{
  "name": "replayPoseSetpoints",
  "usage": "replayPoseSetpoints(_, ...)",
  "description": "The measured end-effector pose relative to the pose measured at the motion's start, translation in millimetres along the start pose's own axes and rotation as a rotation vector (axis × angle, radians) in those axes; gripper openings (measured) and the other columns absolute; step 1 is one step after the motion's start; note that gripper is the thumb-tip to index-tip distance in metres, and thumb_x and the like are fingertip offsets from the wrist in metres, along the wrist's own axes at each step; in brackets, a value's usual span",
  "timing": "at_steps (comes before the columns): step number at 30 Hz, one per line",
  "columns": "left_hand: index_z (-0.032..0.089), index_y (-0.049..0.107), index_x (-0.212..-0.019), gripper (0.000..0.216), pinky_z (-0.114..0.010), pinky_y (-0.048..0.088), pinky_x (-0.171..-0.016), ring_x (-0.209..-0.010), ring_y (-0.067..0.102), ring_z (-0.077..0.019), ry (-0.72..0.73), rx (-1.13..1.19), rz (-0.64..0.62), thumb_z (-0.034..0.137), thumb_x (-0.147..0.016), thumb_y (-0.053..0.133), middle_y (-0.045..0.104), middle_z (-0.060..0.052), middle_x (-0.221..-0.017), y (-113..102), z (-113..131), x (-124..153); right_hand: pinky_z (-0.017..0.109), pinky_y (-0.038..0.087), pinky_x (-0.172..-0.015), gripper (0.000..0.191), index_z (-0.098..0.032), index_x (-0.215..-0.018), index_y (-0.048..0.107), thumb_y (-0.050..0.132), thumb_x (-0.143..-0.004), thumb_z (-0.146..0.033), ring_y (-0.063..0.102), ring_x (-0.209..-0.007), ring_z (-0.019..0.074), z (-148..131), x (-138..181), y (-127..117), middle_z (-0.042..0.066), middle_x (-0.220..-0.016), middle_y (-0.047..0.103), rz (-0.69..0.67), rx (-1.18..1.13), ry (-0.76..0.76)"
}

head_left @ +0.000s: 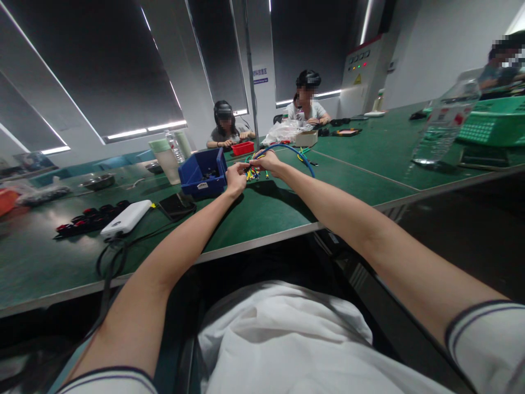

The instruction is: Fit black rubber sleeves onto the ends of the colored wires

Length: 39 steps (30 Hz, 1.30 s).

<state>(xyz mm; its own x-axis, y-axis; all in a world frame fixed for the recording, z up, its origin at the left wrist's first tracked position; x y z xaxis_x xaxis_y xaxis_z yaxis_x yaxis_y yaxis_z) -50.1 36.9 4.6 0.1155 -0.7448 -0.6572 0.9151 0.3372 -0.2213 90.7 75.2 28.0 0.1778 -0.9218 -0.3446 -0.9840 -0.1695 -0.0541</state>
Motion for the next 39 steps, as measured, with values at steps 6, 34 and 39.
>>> replayPoseSetpoints(6,0.014,0.073,-0.088,0.039,-0.032,0.056,-0.084,-0.090,0.071,-0.0223,-0.024,0.028,-0.005,-0.002,-0.058,0.053,0.074,-0.007,-0.096,0,-6,-2,0.020,0.049,-0.053,0.020,-0.015,-0.073,0.056,0.076,-0.068,-0.013,0.057,-0.059,0.0093,-2,3,1,-0.002,-0.063,0.058,-0.012,0.007,-0.008)
replayPoseSetpoints(34,0.013,0.066,-0.101,0.029,-0.029,0.056,-0.065,-0.082,0.072,-0.0213,-0.293,0.026,0.033,0.009,-0.073,0.058,0.073,-0.011,-0.099,4,-25,-2,0.026,0.055,-0.064,0.016,-0.016,-0.075,0.060,0.075,-0.068,-0.018,0.062,-0.069,0.0147,-4,-2,-7,0.000,-0.070,0.062,0.119,0.094,-0.083)
replayPoseSetpoints(39,0.014,0.064,-0.103,0.026,-0.024,0.053,-0.060,-0.078,0.072,-0.0190,-0.322,0.020,0.028,0.010,-0.079,0.057,0.073,-0.010,-0.100,5,-19,1,0.025,0.053,-0.060,0.016,-0.016,-0.074,0.059,0.074,-0.068,-0.018,0.062,-0.065,0.0137,-3,-2,-8,0.000,-0.070,0.062,0.115,0.081,-0.065)
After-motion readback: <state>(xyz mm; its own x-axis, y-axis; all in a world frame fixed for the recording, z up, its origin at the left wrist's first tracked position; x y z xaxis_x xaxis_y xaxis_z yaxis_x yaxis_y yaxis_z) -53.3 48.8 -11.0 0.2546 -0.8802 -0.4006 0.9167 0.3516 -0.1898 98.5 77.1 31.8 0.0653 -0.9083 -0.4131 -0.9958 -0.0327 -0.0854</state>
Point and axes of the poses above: each hand's wrist, its own x-axis away from the middle knuckle, its own y-axis out of the palm, z = x × y, the point moved 5 cm from there along -x, towards the middle knuckle
